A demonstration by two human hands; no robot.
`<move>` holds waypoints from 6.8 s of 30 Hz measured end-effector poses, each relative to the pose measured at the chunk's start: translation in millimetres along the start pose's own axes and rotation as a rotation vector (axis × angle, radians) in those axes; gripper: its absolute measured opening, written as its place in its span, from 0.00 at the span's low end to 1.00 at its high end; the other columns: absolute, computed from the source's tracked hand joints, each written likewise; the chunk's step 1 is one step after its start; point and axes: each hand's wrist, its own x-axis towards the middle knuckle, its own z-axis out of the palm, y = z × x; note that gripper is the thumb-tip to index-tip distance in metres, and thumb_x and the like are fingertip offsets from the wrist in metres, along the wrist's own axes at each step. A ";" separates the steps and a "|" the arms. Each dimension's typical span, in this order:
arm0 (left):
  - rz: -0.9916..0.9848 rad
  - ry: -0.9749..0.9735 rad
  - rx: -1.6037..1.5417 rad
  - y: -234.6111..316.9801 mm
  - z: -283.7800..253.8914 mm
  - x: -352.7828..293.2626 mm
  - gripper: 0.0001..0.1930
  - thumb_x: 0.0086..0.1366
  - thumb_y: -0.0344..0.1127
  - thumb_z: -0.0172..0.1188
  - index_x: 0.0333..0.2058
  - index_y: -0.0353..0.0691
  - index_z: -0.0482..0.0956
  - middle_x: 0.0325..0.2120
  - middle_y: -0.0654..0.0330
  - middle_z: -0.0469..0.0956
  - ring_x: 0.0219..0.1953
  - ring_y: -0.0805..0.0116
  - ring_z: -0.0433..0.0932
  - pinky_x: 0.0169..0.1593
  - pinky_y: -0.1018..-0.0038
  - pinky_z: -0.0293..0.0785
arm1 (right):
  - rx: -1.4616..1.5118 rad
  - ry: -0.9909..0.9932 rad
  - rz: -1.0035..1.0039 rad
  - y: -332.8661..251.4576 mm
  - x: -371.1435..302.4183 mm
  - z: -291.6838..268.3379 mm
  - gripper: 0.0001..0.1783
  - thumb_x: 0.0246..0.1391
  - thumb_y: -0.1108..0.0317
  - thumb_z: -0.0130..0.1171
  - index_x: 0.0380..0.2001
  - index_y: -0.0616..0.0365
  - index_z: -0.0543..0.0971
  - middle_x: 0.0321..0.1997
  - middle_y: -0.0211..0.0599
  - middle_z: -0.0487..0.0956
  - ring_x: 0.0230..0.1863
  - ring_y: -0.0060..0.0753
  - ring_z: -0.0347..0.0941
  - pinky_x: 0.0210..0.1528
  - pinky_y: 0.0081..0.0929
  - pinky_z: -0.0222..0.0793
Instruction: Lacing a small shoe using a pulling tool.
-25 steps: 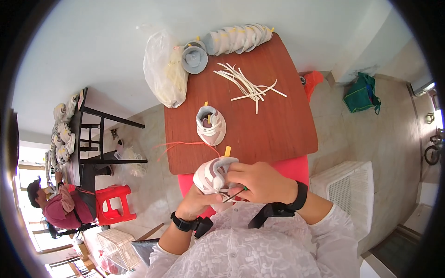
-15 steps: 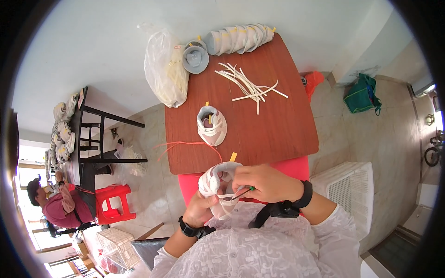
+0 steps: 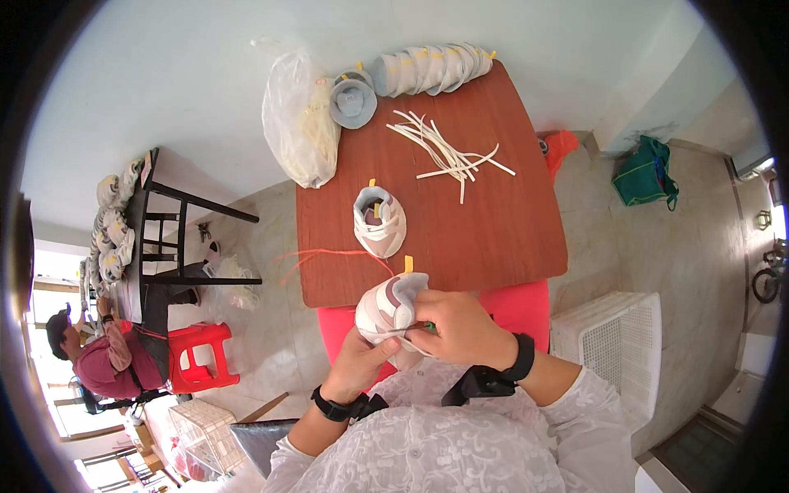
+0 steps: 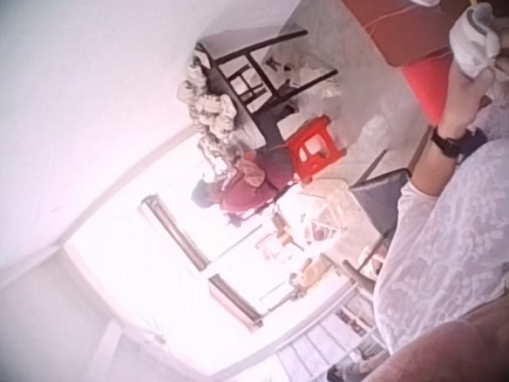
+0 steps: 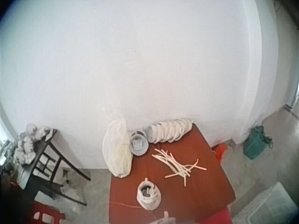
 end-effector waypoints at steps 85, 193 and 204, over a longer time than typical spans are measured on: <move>0.117 0.191 -0.217 -6.9 -12.8 2.4 0.20 0.60 0.39 0.61 0.48 0.36 0.70 0.45 0.56 0.75 0.48 0.64 0.73 0.53 0.65 0.68 | 0.344 0.132 0.389 1.7 -16.7 0.9 0.09 0.51 0.69 0.61 0.30 0.66 0.77 0.21 0.31 0.77 0.24 0.19 0.69 0.26 0.19 0.64; 0.187 0.137 0.237 -1.1 -9.1 3.1 0.28 0.48 0.24 0.68 0.49 0.37 0.70 0.43 0.62 0.76 0.45 0.74 0.75 0.49 0.74 0.72 | -0.367 0.074 -0.402 -9.1 -3.7 -7.8 0.06 0.44 0.72 0.57 0.30 0.54 0.74 0.32 0.28 0.72 0.27 0.30 0.74 0.24 0.27 0.70; 0.204 0.204 0.398 2.1 -3.5 -1.2 0.25 0.48 0.21 0.65 0.47 0.37 0.72 0.41 0.61 0.77 0.43 0.71 0.76 0.47 0.74 0.73 | -0.587 -0.185 -0.466 -18.3 -6.2 -25.6 0.06 0.47 0.70 0.54 0.32 0.53 0.73 0.28 0.29 0.68 0.23 0.28 0.72 0.20 0.25 0.68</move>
